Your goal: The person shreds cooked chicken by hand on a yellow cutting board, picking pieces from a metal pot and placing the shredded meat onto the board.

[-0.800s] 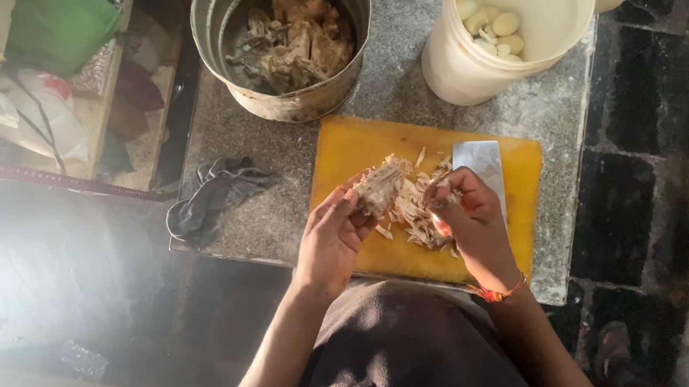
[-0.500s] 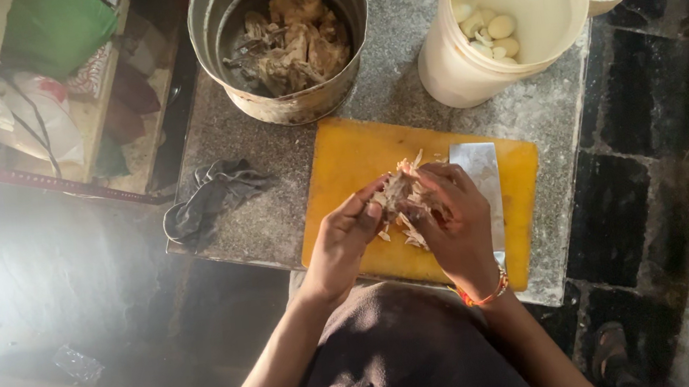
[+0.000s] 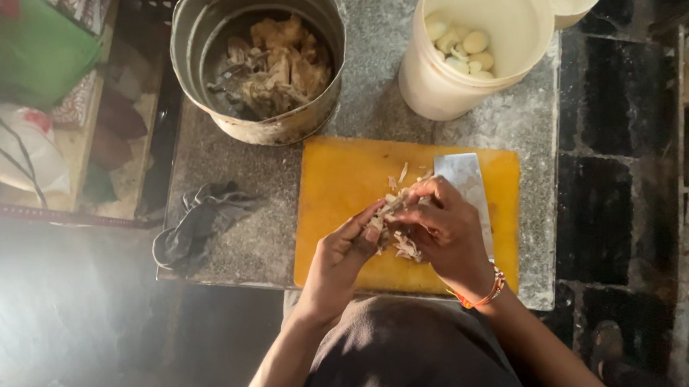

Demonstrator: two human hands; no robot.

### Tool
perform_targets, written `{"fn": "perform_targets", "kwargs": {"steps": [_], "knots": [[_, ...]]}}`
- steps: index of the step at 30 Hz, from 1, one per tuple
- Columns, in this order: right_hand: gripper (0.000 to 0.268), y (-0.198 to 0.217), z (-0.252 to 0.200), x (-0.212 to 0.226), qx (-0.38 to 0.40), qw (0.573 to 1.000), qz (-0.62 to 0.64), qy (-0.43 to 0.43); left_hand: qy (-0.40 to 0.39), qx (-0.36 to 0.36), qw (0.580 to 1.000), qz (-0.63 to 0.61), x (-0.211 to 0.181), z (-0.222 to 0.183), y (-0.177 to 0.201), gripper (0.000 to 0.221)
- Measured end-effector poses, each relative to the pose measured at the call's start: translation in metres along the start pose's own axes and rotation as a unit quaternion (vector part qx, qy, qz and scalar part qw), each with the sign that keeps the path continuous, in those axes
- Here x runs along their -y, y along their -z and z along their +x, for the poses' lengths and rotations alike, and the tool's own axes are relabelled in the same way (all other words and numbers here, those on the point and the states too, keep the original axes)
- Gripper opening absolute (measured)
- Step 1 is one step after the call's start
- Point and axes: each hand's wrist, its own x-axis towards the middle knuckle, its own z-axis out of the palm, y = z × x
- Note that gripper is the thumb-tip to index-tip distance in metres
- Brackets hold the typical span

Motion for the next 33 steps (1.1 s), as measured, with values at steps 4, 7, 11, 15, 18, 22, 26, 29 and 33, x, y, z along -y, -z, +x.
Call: {"fn": "perform_targets", "kwargs": {"steps": [4, 7, 11, 15, 18, 22, 26, 29, 33], "knots": [[0.021, 0.003, 0.0, -0.012, 0.031, 0.996, 0.026, 0.078, 0.031, 0.013, 0.999, -0.025, 0.004, -0.001, 0.004, 0.046], [0.023, 0.009, 0.003, -0.02, 0.051, 0.991, 0.025, 0.124, 0.047, 0.017, 0.999, -0.019, 0.011, 0.004, 0.007, 0.045], [0.02, 0.002, -0.005, -0.033, 0.076, 0.99, -0.015, 0.117, 0.042, 0.024, 0.998, -0.026, 0.038, 0.002, 0.018, 0.045], [0.024, -0.008, -0.018, -0.048, 0.073, 0.993, 0.034, 0.092, 0.03, 0.063, 0.998, 0.003, 0.087, 0.018, 0.047, 0.048], [0.025, -0.014, -0.02, -0.062, 0.083, 0.995, 0.06, 0.006, 0.075, 0.018, 0.997, 0.021, 0.129, 0.056, 0.064, 0.047], [0.034, -0.014, -0.023, -0.072, 0.114, 0.991, 0.003, -0.067, 0.013, 0.043, 0.998, 0.043, 0.149, 0.065, 0.074, 0.046], [0.039, -0.021, -0.028, -0.076, 0.114, 0.984, -0.112, -0.075, 0.004, 0.036, 0.998, 0.05, 0.161, 0.074, 0.071, 0.045], [0.045, -0.023, -0.035, -0.083, 0.118, 0.986, -0.095, -0.064, -0.008, 0.018, 0.996, 0.083, 0.181, 0.086, 0.072, 0.043], [0.047, -0.031, -0.041, -0.106, 0.156, 0.98, -0.106, -0.061, 0.028, 0.029, 0.998, -0.055, 0.212, 0.1, 0.079, 0.044]]}}
